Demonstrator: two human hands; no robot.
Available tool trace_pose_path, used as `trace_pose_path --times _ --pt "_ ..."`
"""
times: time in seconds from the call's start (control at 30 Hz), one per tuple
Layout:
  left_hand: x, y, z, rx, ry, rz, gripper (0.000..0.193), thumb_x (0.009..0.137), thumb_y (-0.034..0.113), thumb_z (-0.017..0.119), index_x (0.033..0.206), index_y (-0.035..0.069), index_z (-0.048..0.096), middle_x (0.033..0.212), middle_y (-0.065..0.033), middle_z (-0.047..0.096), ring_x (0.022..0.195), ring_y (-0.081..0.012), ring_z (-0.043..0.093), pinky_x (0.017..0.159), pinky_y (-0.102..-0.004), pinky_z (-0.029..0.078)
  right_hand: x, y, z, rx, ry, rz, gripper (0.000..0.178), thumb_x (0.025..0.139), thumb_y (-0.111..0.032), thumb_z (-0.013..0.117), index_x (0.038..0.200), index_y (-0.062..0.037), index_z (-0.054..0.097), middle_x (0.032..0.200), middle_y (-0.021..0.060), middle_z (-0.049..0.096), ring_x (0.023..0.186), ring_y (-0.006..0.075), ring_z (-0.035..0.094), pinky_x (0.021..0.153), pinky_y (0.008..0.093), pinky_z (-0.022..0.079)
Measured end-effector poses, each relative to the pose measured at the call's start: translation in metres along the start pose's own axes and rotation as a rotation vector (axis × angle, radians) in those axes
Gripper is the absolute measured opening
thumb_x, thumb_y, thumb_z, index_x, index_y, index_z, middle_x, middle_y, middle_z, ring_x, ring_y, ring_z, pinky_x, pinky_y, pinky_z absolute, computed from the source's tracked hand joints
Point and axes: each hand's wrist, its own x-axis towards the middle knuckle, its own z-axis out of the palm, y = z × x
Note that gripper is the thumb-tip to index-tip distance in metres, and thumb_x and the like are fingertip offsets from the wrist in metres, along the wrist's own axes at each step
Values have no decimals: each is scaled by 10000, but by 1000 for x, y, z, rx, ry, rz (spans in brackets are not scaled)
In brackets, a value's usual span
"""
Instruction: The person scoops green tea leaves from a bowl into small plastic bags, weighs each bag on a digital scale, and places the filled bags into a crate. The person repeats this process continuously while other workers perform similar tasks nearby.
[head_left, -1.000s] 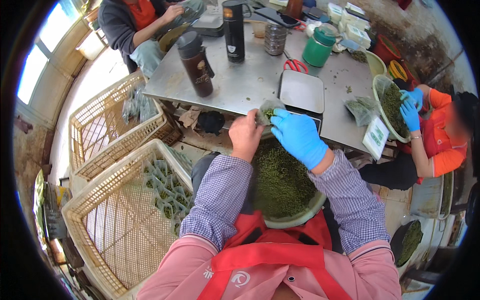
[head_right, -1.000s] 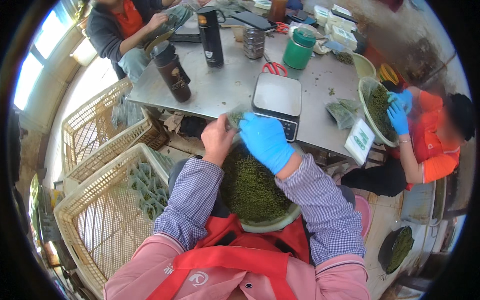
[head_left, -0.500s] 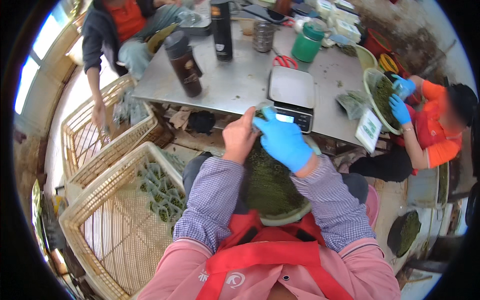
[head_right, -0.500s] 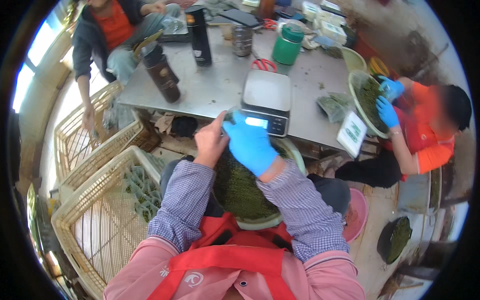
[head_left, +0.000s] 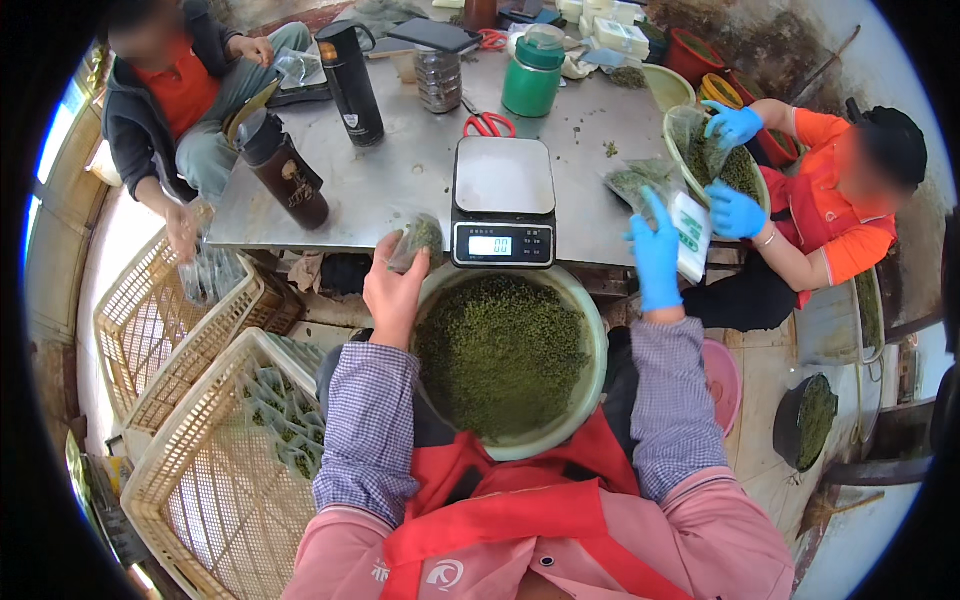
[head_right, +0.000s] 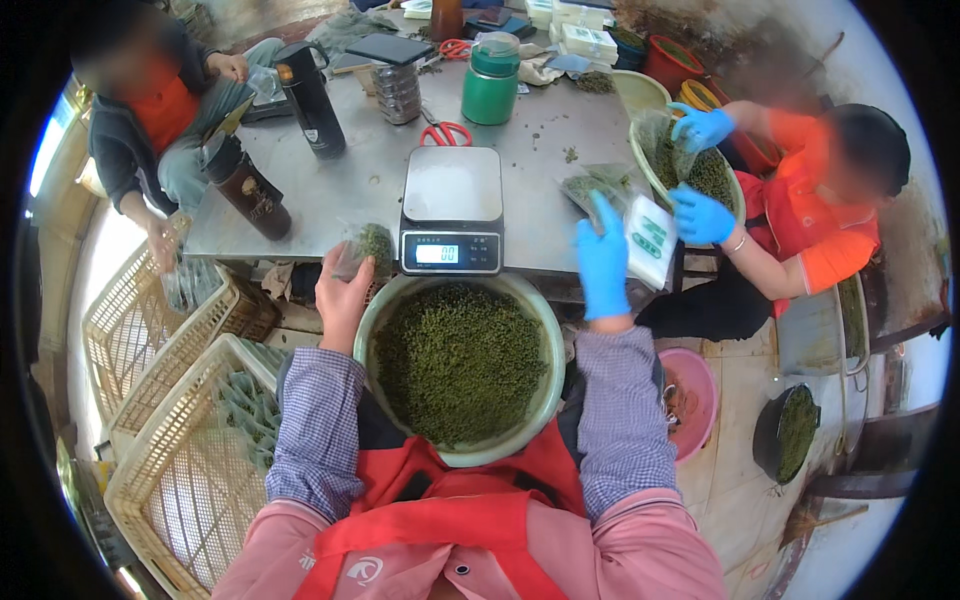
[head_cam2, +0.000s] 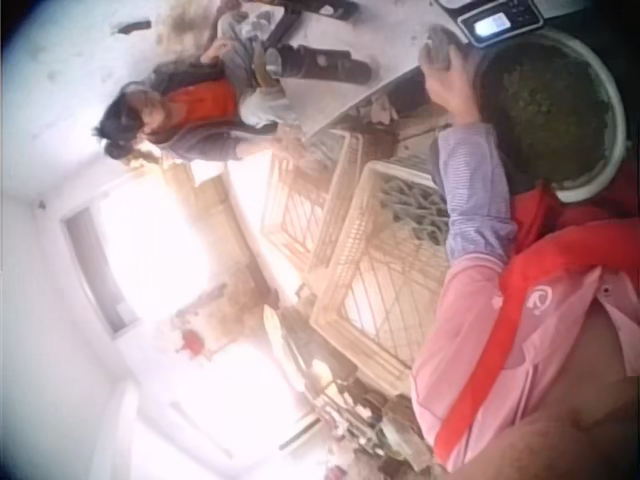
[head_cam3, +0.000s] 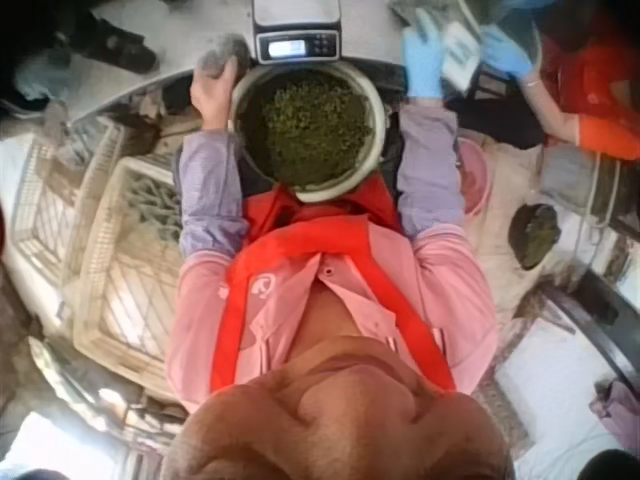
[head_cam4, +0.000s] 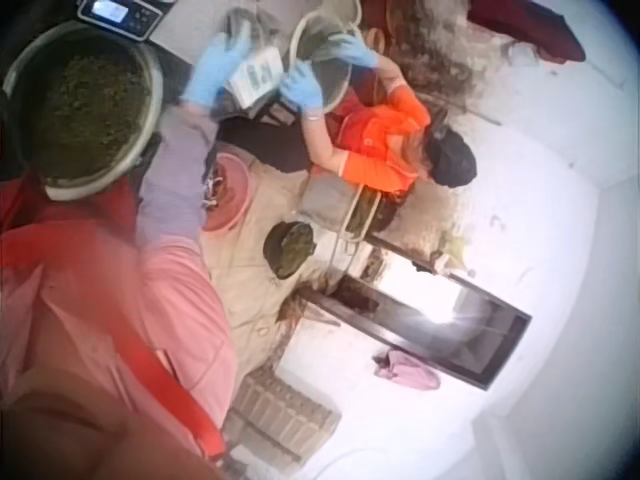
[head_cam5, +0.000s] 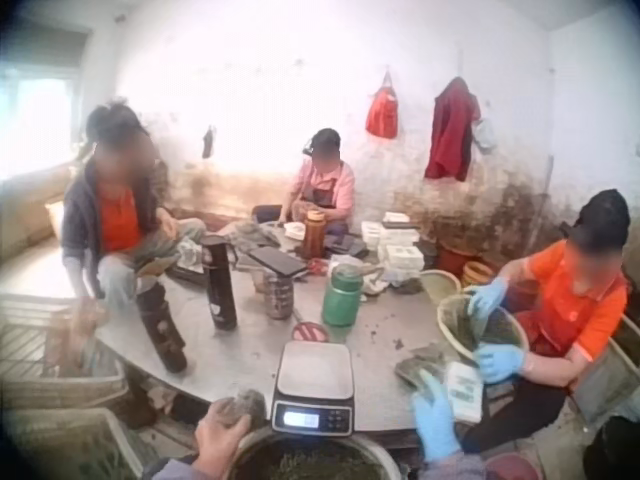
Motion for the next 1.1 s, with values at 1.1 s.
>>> trace_pose_path --times 1.1 --pt "-173 -264 -307 470 12 -700 842 873 609 437 1429 5 246 1323 -271 467 1214 -407 471 1058 -400 330 -164 11 78 -46 -799 -5 342 895 -87 561 1235 -52 575 1088 127 645 819 164 633 742 272 504"
